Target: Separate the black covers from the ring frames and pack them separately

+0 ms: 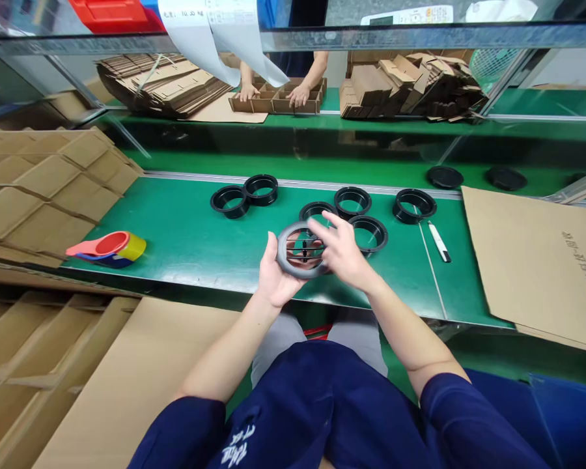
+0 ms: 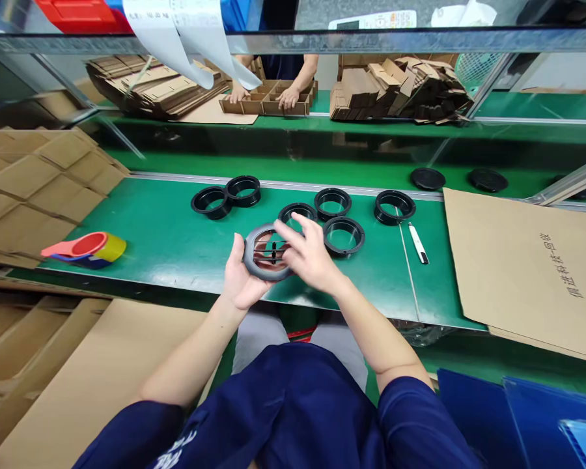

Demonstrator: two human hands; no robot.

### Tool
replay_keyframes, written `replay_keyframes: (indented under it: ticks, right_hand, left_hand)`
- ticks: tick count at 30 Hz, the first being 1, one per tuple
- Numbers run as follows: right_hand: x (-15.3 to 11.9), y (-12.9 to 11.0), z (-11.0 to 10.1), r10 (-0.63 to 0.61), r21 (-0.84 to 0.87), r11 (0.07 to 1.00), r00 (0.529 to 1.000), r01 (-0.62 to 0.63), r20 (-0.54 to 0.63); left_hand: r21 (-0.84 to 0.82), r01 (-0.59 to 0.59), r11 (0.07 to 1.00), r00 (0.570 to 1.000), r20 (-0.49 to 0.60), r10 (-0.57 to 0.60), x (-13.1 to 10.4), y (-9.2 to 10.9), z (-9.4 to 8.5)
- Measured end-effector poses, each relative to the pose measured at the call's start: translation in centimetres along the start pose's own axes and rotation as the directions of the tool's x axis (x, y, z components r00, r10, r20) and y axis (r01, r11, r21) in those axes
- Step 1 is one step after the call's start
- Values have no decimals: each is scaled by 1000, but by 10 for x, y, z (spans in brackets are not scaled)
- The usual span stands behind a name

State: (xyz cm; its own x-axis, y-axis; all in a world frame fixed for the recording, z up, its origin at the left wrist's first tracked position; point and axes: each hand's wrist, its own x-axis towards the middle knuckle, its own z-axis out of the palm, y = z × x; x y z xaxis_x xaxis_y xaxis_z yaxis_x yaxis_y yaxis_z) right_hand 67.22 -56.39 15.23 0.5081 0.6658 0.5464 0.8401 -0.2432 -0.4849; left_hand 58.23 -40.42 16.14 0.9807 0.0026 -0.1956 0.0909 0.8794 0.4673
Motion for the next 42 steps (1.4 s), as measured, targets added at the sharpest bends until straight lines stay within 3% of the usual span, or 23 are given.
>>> replay_keyframes:
  ticks: [2,4,8,11,12,14,16,18,21,26,29,32,34,39,42]
  right_hand:
    - [-6,-5,5,-137,-130,980,984,152,116]
    - [-12,-12,9,-178,-208,953,961,222,213]
    - [-20,-18,8,-89,-195,970,956,147,279]
    - [-18,-7,0,-25,-134,989,955,67,294]
    - [-16,0,-4,17,-143,989,962,23,271]
    - [-12,17,-12,136,-224,970,974,-94,183]
    - [-9,30,-16,224,-342,923,969,-178,101]
    - [-8,36,-13,224,-431,890,967,-151,125]
    - [-6,29,4,143,-459,888,957,-12,251]
    - [13,6,41,49,-399,911,932,106,360]
    - [33,-3,58,27,-382,914,918,138,396]
    - [49,-12,72,7,-368,913,897,174,443]
    - [55,-17,84,5,-360,913,880,190,476]
    - [61,-22,109,17,-323,929,853,179,522]
    - [66,-13,95,-56,-198,970,924,139,378]
  left_hand:
    - [-11,7,1000,999,-46,-8,-5,-3,2]
    - [-8,47,999,998,-32,-47,-12,-9,5]
    - [139,90,986,995,23,-94,-19,-21,3]
    - [445,-3,896,999,-29,18,-12,-23,-11]
    - [588,-70,806,995,-19,100,-8,-22,-18]
    - [837,-221,501,963,105,250,1,-21,-34]
    - [924,-332,188,922,276,271,8,-20,-51]
    - [916,-398,48,892,374,252,12,-19,-65]
    - [901,-434,15,854,406,324,6,-13,-82]
    - [918,-382,-105,826,390,407,-27,15,-103]
    - [927,-329,-181,754,373,540,-49,34,-109]
    - [932,-278,-232,653,360,666,-64,46,-111]
    - [940,-241,-241,614,340,712,-70,50,-112]
    - [975,-138,-176,586,224,779,-68,56,-111]
    - [973,-112,-201,574,228,786,-59,72,-94]
